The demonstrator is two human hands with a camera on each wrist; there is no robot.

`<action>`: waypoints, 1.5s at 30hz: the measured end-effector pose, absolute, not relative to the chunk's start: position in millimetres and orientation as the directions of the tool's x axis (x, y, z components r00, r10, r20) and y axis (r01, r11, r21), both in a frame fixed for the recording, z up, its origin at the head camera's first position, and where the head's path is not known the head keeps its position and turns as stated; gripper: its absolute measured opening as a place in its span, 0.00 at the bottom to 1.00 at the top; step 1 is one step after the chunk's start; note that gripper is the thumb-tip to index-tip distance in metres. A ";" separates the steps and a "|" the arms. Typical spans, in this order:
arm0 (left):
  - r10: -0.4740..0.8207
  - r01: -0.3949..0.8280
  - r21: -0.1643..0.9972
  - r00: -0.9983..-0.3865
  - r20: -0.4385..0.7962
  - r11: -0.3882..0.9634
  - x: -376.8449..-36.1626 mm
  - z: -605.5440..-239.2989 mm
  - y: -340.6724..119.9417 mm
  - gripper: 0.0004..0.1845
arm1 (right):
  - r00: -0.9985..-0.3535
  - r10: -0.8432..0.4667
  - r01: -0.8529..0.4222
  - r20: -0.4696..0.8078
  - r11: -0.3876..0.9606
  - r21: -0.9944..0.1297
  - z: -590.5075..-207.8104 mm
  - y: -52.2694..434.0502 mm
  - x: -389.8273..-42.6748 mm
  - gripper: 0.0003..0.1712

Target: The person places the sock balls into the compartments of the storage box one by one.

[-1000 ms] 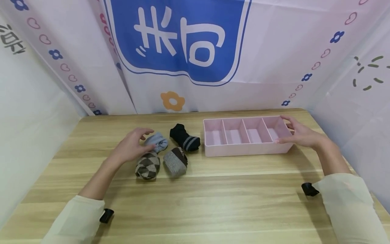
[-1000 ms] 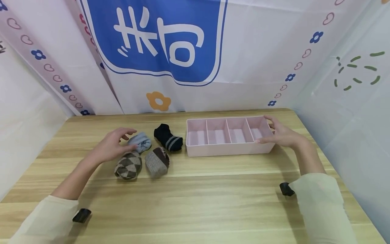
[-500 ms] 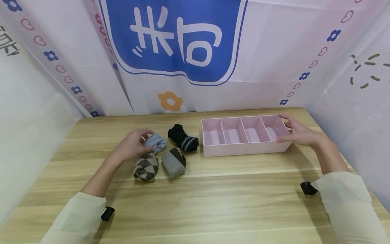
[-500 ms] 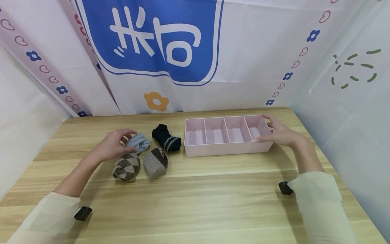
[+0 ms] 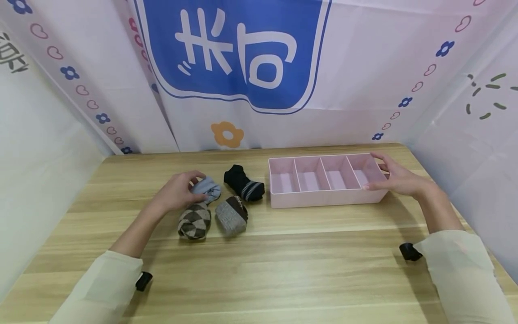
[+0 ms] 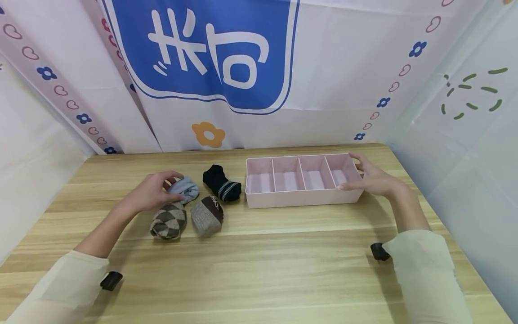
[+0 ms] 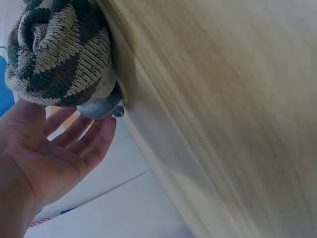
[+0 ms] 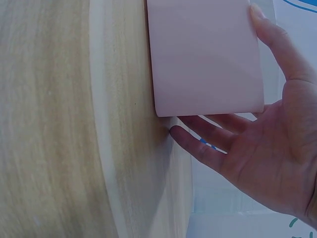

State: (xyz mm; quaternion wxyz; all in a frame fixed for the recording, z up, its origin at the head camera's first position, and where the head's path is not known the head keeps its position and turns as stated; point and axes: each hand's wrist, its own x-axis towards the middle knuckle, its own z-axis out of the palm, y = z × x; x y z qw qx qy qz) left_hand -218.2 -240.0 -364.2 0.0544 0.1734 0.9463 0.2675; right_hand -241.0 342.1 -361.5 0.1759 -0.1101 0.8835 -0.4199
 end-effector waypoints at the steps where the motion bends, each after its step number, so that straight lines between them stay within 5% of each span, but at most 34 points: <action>1: 0.358 0.301 0.524 -0.934 -0.008 0.796 -218.3 -364.2 -239.9 0.30 | -0.913 -0.343 -0.045 -0.220 0.623 -0.781 -361.4 341.8 -240.8 0.66; 23: 0.373 0.303 0.555 -0.928 -0.014 0.774 -221.9 -361.2 -236.8 0.27 | -0.912 -0.345 -0.046 -0.223 0.624 -0.780 -359.9 341.8 -237.9 0.66; 45: 0.357 0.352 0.591 -0.927 0.113 0.726 -215.4 -341.3 -212.2 0.23 | -0.912 -0.347 -0.050 -0.217 0.621 -0.782 -360.7 341.3 -238.3 0.65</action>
